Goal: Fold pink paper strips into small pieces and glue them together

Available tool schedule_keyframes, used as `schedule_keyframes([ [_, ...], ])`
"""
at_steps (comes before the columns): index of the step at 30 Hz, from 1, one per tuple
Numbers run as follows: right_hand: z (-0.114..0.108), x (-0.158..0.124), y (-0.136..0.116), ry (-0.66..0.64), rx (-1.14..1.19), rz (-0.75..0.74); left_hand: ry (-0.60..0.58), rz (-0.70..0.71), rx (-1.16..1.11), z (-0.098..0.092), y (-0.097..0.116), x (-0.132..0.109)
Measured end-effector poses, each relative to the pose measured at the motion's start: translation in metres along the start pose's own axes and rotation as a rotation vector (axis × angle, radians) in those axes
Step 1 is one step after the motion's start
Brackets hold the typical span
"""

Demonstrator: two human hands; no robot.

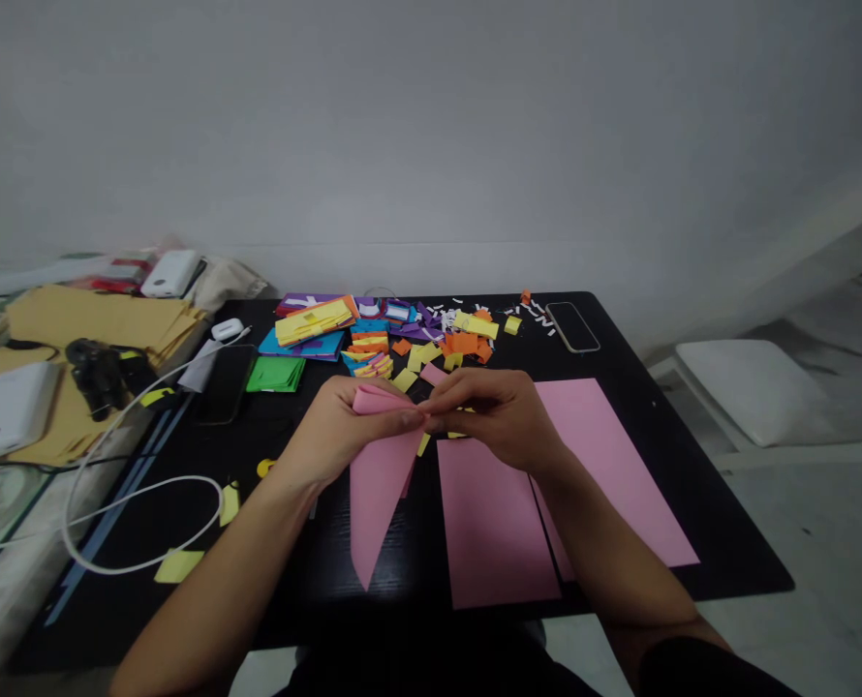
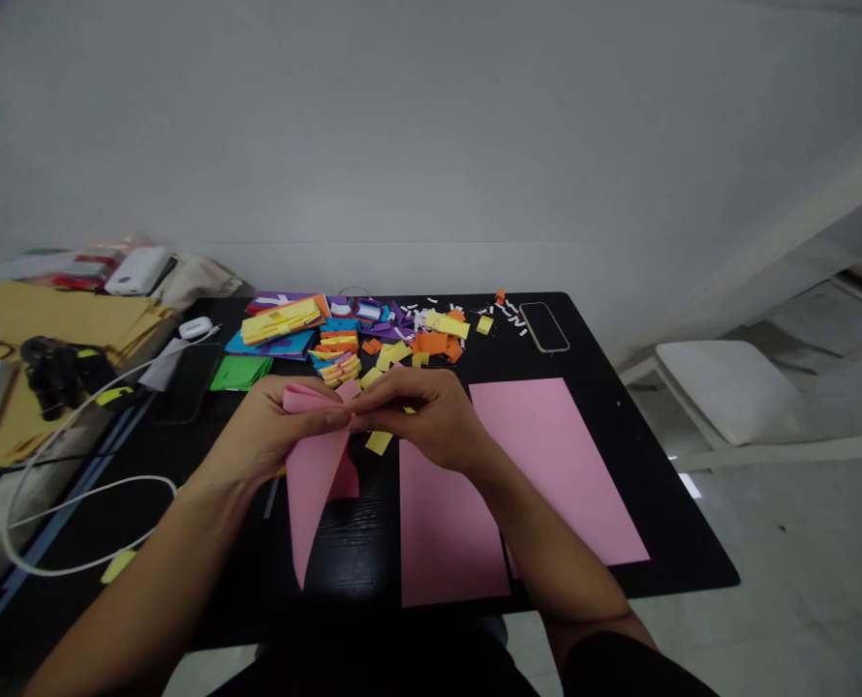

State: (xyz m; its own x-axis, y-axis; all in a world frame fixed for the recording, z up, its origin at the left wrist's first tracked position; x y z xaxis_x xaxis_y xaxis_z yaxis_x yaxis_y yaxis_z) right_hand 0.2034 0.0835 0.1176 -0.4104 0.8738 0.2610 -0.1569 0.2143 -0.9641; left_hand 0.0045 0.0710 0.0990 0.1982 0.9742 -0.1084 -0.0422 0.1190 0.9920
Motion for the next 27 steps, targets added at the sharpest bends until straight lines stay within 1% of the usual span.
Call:
schedule_keyframes([
  [8, 0.000, 0.001, 0.000, 0.000, 0.000, 0.039, 0.002, -0.011, -0.015, 0.001, -0.001, 0.001],
  [13, 0.000, 0.000, 0.000, -0.023, 0.022, 0.119, 0.056, -0.002, 0.017, 0.001, 0.000, 0.002],
  [16, 0.002, -0.002, 0.000, -0.022, -0.036, 0.145, 0.080, 0.022, 0.032, 0.002, 0.000, 0.002],
  [19, 0.004, -0.002, 0.000, -0.019, -0.076, 0.135, 0.075, 0.030, 0.035, 0.002, 0.001, 0.001],
  [22, 0.000, -0.001, 0.001, 0.015, -0.086, 0.110, 0.104, 0.048, 0.013, -0.004, 0.004, 0.002],
  [27, -0.008, 0.001, 0.002, 0.077, -0.130, 0.102, 0.182, 0.147, -0.015, -0.015, 0.015, 0.004],
])
Point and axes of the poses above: each hand's wrist, its own x-axis towards the middle knuckle, its own z-axis out of the palm, y = z × x, the point moved 3 cm from there along x, towards the middle knuckle, and after that the axes turned 2 degrees about -x, right-handed, at the moved point
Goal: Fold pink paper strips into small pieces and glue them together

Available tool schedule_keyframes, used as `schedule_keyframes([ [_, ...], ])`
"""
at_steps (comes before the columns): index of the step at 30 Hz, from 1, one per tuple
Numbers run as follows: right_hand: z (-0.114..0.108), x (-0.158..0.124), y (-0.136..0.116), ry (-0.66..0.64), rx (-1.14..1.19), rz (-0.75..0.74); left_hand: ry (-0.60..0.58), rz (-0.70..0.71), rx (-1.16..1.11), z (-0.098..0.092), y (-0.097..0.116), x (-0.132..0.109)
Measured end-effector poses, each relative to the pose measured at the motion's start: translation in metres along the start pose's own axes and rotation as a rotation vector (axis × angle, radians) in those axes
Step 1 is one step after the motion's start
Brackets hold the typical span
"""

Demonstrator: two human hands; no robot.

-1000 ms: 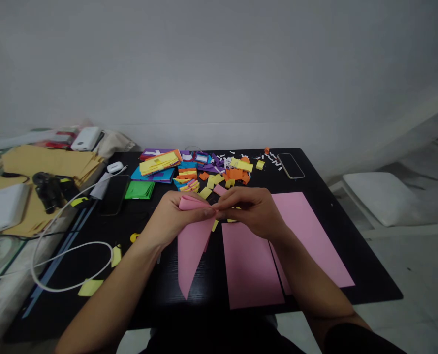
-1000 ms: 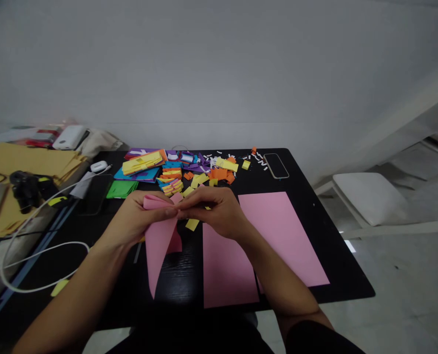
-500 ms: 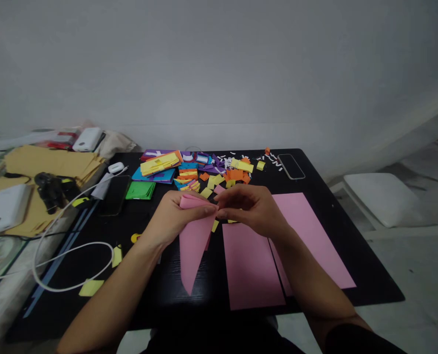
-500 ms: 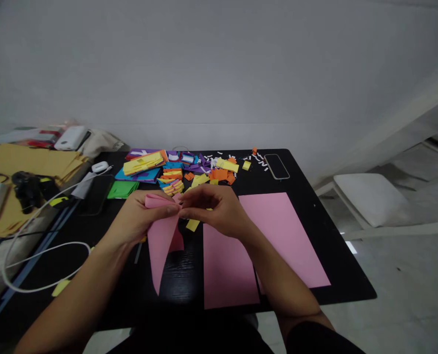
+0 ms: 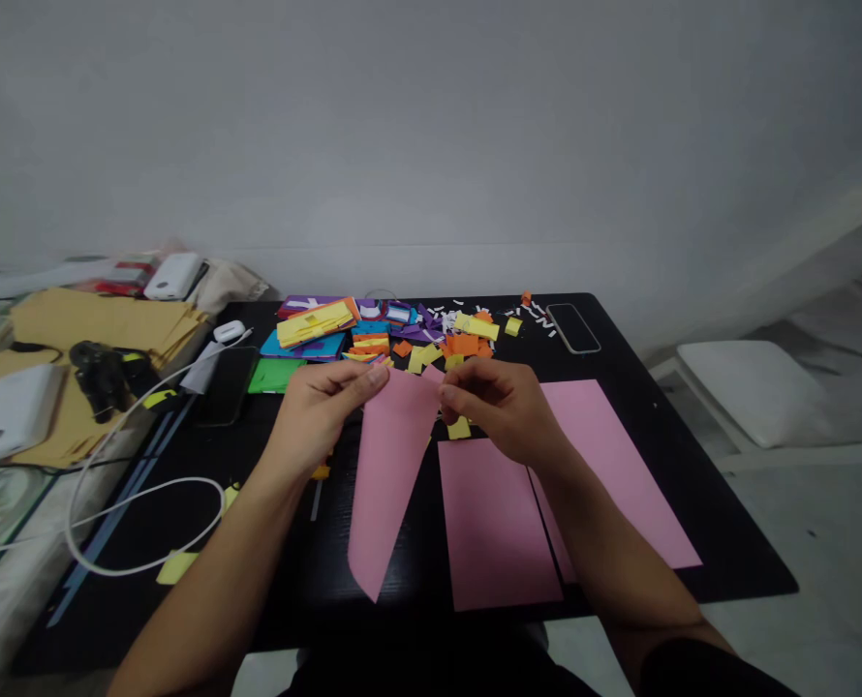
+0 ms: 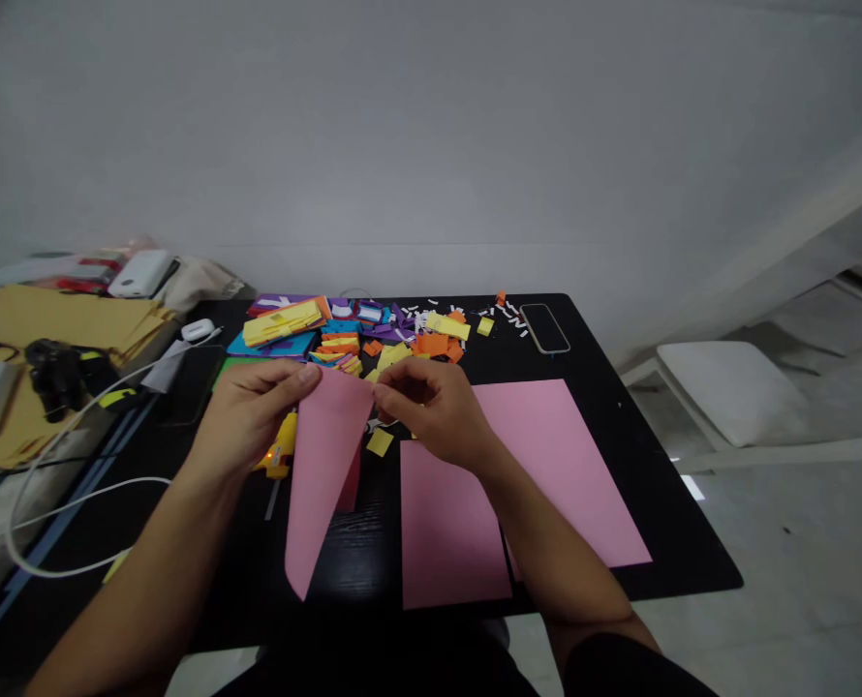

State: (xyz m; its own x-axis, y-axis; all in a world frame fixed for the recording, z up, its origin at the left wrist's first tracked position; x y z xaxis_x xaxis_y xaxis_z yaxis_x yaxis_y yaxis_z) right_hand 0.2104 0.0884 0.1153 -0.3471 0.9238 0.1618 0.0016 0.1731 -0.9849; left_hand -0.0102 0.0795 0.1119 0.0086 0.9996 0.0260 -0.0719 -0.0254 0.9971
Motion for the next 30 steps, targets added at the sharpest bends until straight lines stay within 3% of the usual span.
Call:
schedule_keyframes([
  [4, 0.000, 0.001, 0.003, 0.015, 0.022, -0.003, 0.028, 0.036, 0.040, -0.001, 0.000, 0.000],
  [10, -0.001, 0.003, 0.004, 0.029, 0.051, 0.003, -0.033, 0.090, 0.080, 0.001, -0.009, 0.004],
  [15, -0.004, 0.004, 0.003, -0.059, 0.038, 0.048, 0.010, 0.147, 0.229, 0.001, -0.007, 0.003],
  [21, 0.006, 0.003, 0.002, -0.075, -0.122, 0.030, -0.104, 0.127, 0.342, 0.016, -0.009, -0.006],
  [25, 0.006, 0.004, 0.004, 0.048, -0.111, -0.029, -0.140, 0.103, 0.306, 0.022, -0.012, -0.006],
  [30, -0.025, 0.008, 0.005, 0.365, -0.126, -0.105, -0.263, 0.013, 0.304, 0.013, -0.011, 0.001],
])
Point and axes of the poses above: each hand's wrist, its own x-axis towards the middle knuckle, its own z-axis out of the palm, y = z × x, the point moved 3 cm from there along x, towards the middle knuckle, and after that the axes turned 2 degrees about -x, right-handed, at the moved point
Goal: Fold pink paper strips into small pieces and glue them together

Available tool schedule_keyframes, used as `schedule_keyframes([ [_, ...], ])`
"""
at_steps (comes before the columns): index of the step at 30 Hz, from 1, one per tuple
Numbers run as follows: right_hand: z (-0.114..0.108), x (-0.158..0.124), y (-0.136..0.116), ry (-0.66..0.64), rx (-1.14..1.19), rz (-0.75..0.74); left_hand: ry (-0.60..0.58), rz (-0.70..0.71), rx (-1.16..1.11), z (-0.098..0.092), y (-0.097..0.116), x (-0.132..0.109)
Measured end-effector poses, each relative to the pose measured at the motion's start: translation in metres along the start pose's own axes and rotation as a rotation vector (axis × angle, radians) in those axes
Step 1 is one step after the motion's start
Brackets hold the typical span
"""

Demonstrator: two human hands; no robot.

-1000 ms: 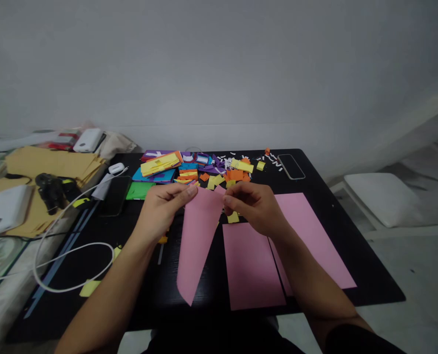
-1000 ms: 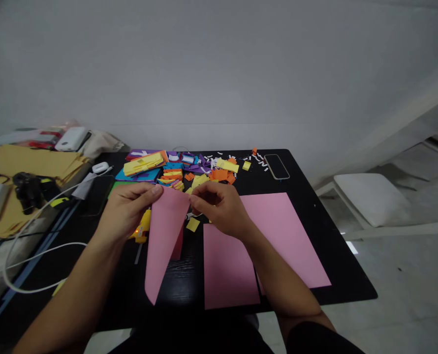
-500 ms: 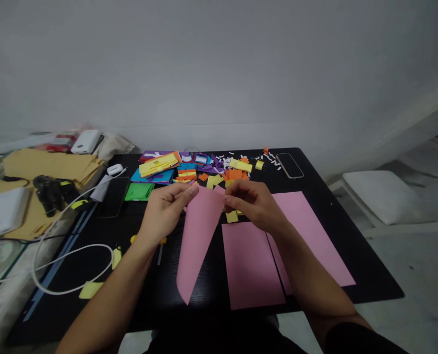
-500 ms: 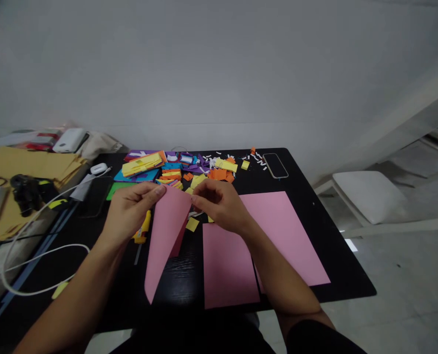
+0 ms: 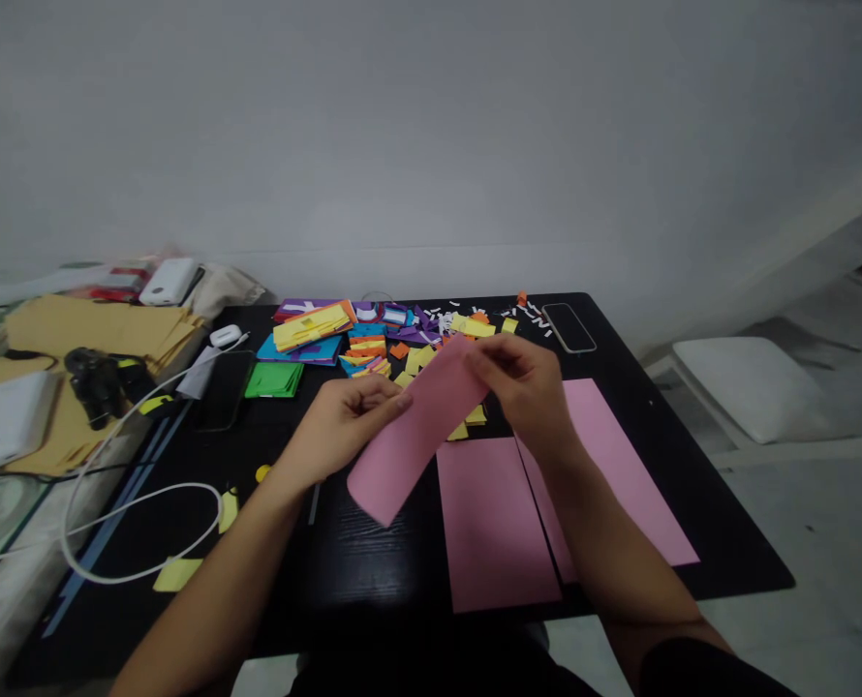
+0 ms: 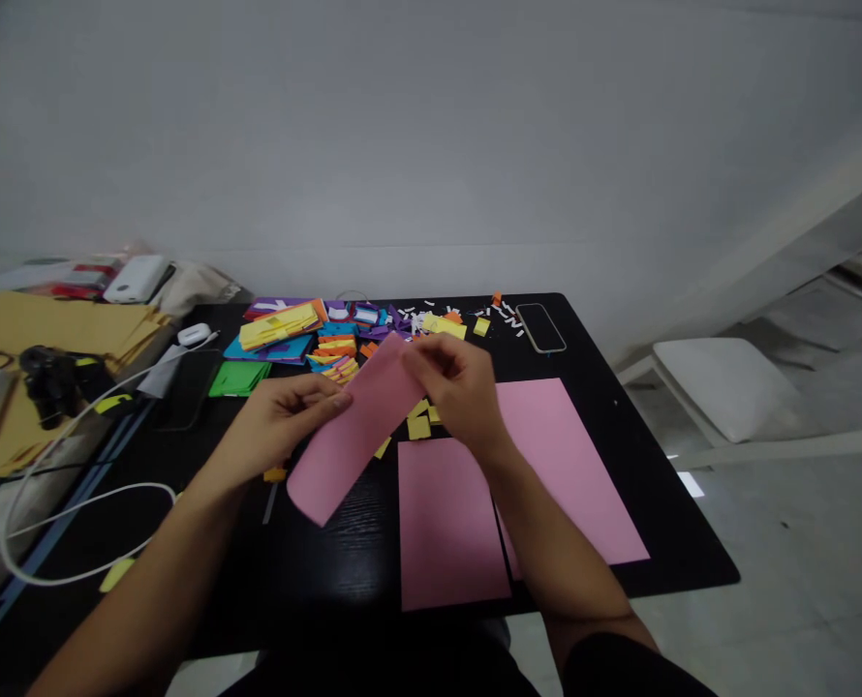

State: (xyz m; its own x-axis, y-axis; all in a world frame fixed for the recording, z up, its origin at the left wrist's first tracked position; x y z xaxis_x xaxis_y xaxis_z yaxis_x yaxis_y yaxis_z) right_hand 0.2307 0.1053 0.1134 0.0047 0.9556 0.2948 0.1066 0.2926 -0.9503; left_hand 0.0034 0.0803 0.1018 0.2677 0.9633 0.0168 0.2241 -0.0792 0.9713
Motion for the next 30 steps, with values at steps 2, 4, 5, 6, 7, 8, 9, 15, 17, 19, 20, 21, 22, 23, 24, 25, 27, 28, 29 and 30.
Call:
schedule_keyframes([
  [2, -0.012, 0.007, 0.003, 0.109, 0.027, 0.005, -0.047, -0.008, 0.013, -0.010, 0.002, 0.000],
  [4, -0.022, 0.013, 0.005, 0.173, 0.084, 0.021, -0.037, 0.014, 0.035, -0.024, 0.005, 0.000],
  [5, -0.026, 0.015, 0.006, 0.181, 0.104, 0.032, -0.001, 0.022, 0.037, -0.031, 0.006, 0.000],
  [6, -0.029, 0.017, 0.007, 0.173, 0.110, 0.042, 0.064, 0.032, 0.030, -0.039, 0.007, 0.000],
  [7, -0.032, 0.018, 0.007, 0.137, 0.094, 0.053, 0.163, 0.052, 0.013, -0.046, 0.007, 0.000],
  [8, -0.034, 0.019, 0.007, 0.061, 0.053, 0.069, 0.269, 0.071, -0.014, -0.054, 0.006, -0.001],
  [9, -0.034, 0.020, 0.008, -0.058, -0.005, 0.093, 0.368, 0.090, -0.047, -0.059, 0.005, -0.002],
  [15, -0.020, 0.009, 0.005, -0.456, -0.285, 0.067, 0.318, 0.056, -0.060, -0.047, 0.004, -0.001],
  [17, -0.007, 0.002, 0.000, -0.418, -0.300, -0.002, 0.174, 0.044, -0.018, -0.031, 0.005, 0.000],
  [19, 0.012, -0.007, -0.001, -0.482, -0.235, -0.025, 0.085, 0.046, 0.011, -0.017, 0.004, 0.000],
  [20, 0.021, -0.011, 0.000, -0.531, -0.177, -0.008, 0.068, 0.049, 0.012, -0.011, 0.004, 0.000],
  [21, 0.029, -0.015, 0.002, -0.560, -0.118, 0.022, 0.061, 0.050, 0.010, -0.007, 0.004, 0.000],
  [22, 0.034, -0.016, 0.004, -0.542, -0.070, 0.043, 0.072, 0.057, 0.000, -0.004, 0.004, 0.000],
  [23, 0.037, -0.017, 0.006, -0.510, -0.039, 0.062, 0.099, 0.071, -0.019, -0.003, 0.004, 0.000],
  [24, 0.039, -0.017, 0.009, -0.468, -0.007, 0.082, 0.130, 0.087, -0.047, -0.003, 0.005, 0.000],
  [25, 0.039, -0.017, 0.011, -0.416, 0.033, 0.100, 0.161, 0.102, -0.079, -0.003, 0.006, 0.000],
  [27, 0.037, -0.015, 0.013, -0.344, 0.130, 0.153, 0.200, 0.117, -0.130, -0.005, 0.008, 0.000],
  [28, 0.036, -0.015, 0.012, -0.327, 0.180, 0.185, 0.208, 0.118, -0.142, -0.006, 0.009, 0.000],
  [29, 0.036, -0.015, 0.011, -0.327, 0.221, 0.216, 0.208, 0.117, -0.144, -0.006, 0.009, 0.000],
  [30, 0.035, -0.015, 0.010, -0.340, 0.250, 0.242, 0.202, 0.115, -0.140, -0.006, 0.009, 0.000],
])
Point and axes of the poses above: each hand's wrist, its own x-axis towards the middle knuckle, its own z-axis out of the palm, y = z × x, the point moved 3 cm from there along x, towards the middle knuckle, and after that the axes turned 2 degrees about -x, right-handed, at the moved point
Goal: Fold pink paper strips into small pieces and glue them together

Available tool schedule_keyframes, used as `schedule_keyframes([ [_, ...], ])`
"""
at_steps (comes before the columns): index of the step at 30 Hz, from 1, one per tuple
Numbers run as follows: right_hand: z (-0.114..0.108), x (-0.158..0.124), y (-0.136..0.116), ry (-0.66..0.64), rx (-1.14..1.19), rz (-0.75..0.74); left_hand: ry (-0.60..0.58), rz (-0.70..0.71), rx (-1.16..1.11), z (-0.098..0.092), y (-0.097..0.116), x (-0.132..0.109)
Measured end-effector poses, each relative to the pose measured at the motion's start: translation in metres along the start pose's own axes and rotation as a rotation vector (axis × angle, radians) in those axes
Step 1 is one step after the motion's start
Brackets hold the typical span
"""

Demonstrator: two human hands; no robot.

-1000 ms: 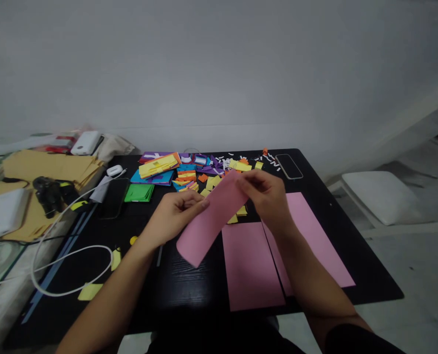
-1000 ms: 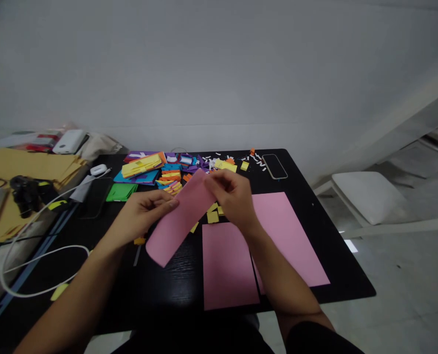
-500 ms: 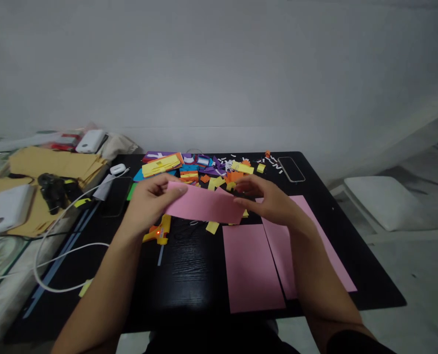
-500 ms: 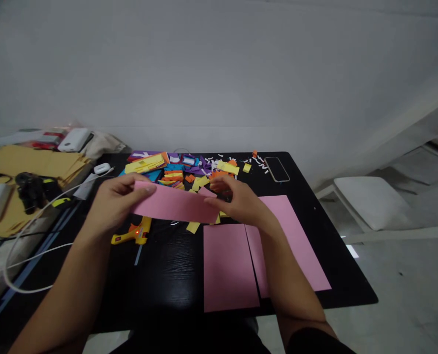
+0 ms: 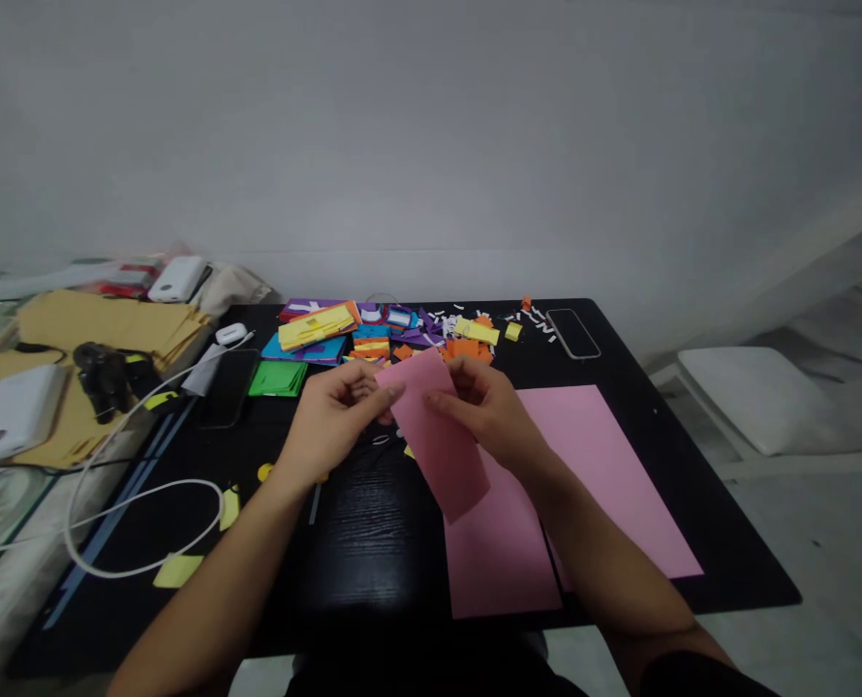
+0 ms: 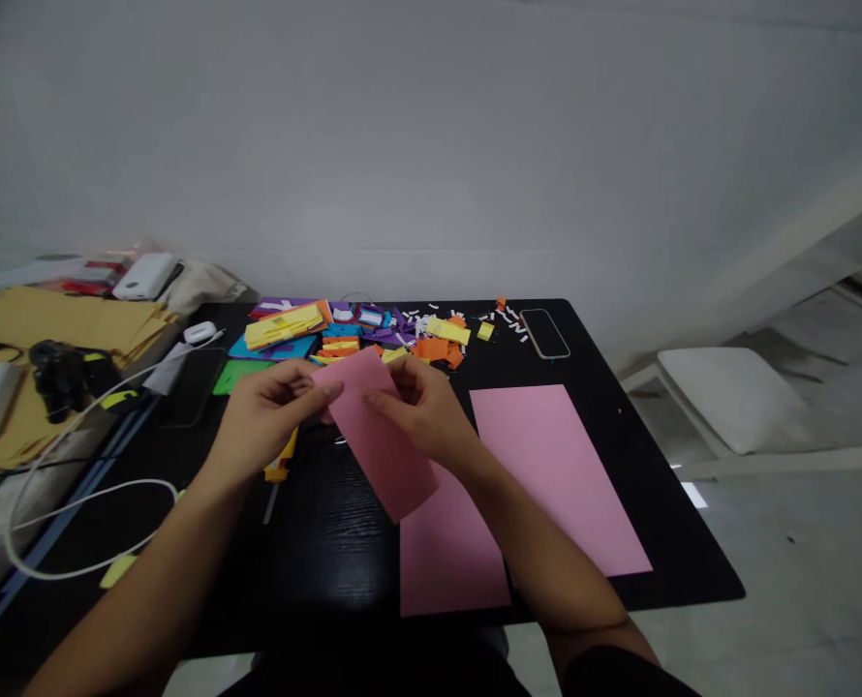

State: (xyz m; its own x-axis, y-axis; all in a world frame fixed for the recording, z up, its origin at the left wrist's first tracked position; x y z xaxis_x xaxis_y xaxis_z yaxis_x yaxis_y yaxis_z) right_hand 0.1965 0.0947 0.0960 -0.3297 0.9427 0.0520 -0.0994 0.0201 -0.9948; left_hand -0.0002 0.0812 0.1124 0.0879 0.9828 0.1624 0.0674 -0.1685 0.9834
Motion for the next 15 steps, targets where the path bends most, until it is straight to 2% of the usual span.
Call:
schedule_keyframes([
  [3, 0.002, -0.002, -0.005, -0.015, 0.040, 0.014, -0.044, -0.025, 0.018, 0.004, -0.001, -0.002],
  [7, 0.002, -0.003, -0.007, 0.040, -0.013, -0.049, -0.088, -0.058, 0.023, 0.011, -0.004, -0.008],
  [11, -0.001, -0.003, -0.008, 0.065, -0.037, -0.042, -0.083, 0.012, -0.076, 0.011, 0.001, -0.010],
  [15, -0.004, -0.003, -0.009, 0.045, 0.023, 0.032, -0.135, 0.094, -0.048, 0.006, 0.007, -0.009],
])
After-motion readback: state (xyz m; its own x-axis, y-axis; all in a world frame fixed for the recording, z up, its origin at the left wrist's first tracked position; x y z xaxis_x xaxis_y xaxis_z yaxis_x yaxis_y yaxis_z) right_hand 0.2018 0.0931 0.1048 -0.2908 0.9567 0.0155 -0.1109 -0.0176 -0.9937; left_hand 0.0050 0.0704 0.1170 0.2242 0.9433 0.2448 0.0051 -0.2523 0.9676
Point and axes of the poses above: each hand's wrist, its own x-axis towards the middle knuckle, its own z-axis out of the palm, y = z × x, the point moved 3 cm from there along x, towards the middle knuckle, and after that the axes turned 2 degrees about -x, right-handed, at the moved point
